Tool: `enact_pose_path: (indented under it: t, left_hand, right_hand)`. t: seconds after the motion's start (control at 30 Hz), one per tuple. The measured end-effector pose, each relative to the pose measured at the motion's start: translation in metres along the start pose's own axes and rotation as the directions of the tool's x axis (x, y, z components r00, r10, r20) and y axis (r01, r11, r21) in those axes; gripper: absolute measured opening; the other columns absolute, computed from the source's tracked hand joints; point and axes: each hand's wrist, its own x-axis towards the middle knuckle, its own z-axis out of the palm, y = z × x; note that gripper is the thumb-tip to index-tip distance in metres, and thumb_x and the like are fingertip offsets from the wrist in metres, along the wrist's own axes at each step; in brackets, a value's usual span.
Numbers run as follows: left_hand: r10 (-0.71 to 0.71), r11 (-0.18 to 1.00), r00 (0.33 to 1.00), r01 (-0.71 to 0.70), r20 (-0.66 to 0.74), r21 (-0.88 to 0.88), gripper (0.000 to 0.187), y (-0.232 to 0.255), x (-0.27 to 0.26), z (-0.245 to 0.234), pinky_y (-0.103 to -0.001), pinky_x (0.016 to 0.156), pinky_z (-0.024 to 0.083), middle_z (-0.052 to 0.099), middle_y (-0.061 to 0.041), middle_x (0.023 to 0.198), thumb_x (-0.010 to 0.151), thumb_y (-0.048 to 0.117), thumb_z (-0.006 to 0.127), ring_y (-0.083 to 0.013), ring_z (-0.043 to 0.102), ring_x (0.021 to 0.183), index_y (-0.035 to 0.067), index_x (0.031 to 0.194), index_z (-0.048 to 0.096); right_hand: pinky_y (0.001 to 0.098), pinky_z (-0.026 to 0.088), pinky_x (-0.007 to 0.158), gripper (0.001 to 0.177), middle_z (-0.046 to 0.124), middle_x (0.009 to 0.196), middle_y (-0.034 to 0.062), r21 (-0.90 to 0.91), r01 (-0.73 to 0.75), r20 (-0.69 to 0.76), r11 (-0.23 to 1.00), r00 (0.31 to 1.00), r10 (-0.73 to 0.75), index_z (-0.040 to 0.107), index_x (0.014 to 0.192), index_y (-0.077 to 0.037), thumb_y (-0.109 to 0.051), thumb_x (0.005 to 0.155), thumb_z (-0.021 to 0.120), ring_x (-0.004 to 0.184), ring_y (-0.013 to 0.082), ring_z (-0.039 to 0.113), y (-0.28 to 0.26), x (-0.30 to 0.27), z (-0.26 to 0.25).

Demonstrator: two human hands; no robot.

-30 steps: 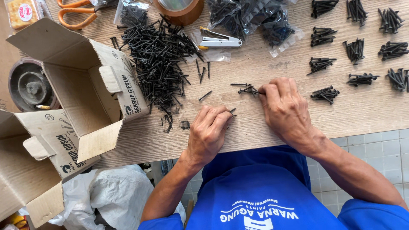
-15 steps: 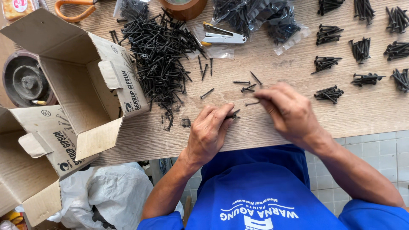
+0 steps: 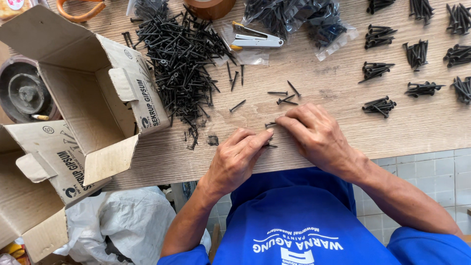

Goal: The person sorts black nails on a wooden table, picking them up from a large pile and arranging them into smaller, organized groups. The person uses both hands to handle the nails, occasionally moving them between different piles on the table surface.

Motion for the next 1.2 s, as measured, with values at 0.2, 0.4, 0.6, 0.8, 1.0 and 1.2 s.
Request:
enact_pose_path:
  t: [0.2,0.4,0.6,0.8,1.0,1.2]
  left_hand:
    - [0.021,0.992,0.999,-0.017,-0.031,0.124,0.021,0.001,-0.005,-0.011,-0.042,0.075,0.062,0.07,-0.013,0.102,0.103,0.008,0.067,-0.0326,0.07,0.086,0.003,0.122,0.075]
    - [-0.025,0.991,0.999,0.031,-0.046,0.131,0.006,0.001,-0.028,-0.006,-0.04,0.071,0.064,0.07,-0.014,0.104,0.099,0.004,0.072,-0.0326,0.073,0.086,0.005,0.102,0.077]
    - [-0.108,0.99,0.993,0.112,-0.051,0.089,0.022,0.012,-0.03,-0.005,-0.042,0.077,0.066,0.07,-0.019,0.113,0.097,0.0,0.073,-0.037,0.076,0.097,0.0,0.12,0.073]
    - [-0.152,0.985,0.988,0.152,-0.015,0.079,0.039,0.02,-0.026,-0.009,-0.047,0.083,0.066,0.065,-0.027,0.125,0.097,0.005,0.076,-0.0447,0.073,0.108,-0.008,0.133,0.065]
    - [-0.154,0.985,0.988,0.154,0.0,0.077,0.039,0.023,-0.017,-0.005,-0.046,0.081,0.066,0.069,-0.025,0.123,0.095,0.004,0.079,-0.0422,0.074,0.104,-0.006,0.132,0.068]
    - [-0.135,0.974,0.99,0.124,0.045,0.191,0.022,0.026,-0.013,-0.001,-0.042,0.084,0.059,0.071,-0.017,0.125,0.109,0.01,0.069,-0.0327,0.067,0.094,-0.001,0.128,0.069]
  right_hand:
    - [0.0432,0.056,0.079,0.011,0.06,0.099,0.01,-0.035,-0.002,0.016,0.999,1.0,0.002,0.075,0.107,-0.008,-0.006,0.105,0.065,0.09,0.0321,0.062,-0.004,0.007,0.004]
    - [0.0422,0.058,0.08,0.013,0.058,0.098,0.0102,0.03,0.011,0.046,0.999,0.999,-0.013,0.073,0.107,-0.008,-0.006,0.107,0.06,0.089,0.0323,0.062,-0.008,0.007,0.014]
    - [0.0428,0.059,0.078,0.013,0.061,0.102,0.0132,0.145,0.002,0.141,0.989,0.99,-0.023,0.072,0.114,-0.004,-0.008,0.104,0.065,0.092,0.0336,0.064,-0.027,0.011,0.005]
    - [0.0447,0.058,0.078,0.021,0.062,0.105,0.0147,0.182,0.035,0.173,0.983,0.983,-0.068,0.072,0.119,-0.002,-0.005,0.098,0.071,0.094,0.036,0.065,-0.028,-0.001,0.005]
    - [0.0438,0.052,0.085,0.018,0.068,0.109,0.007,0.096,0.08,0.107,0.992,0.99,-0.09,0.076,0.113,-0.013,-0.014,0.095,0.078,0.098,0.0301,0.066,-0.017,-0.008,0.003]
    - [0.0458,0.049,0.084,0.013,0.067,0.108,0.0128,0.106,-0.012,0.149,0.994,0.989,-0.004,0.071,0.118,-0.003,-0.007,0.106,0.069,0.09,0.0318,0.061,0.008,-0.004,-0.052]
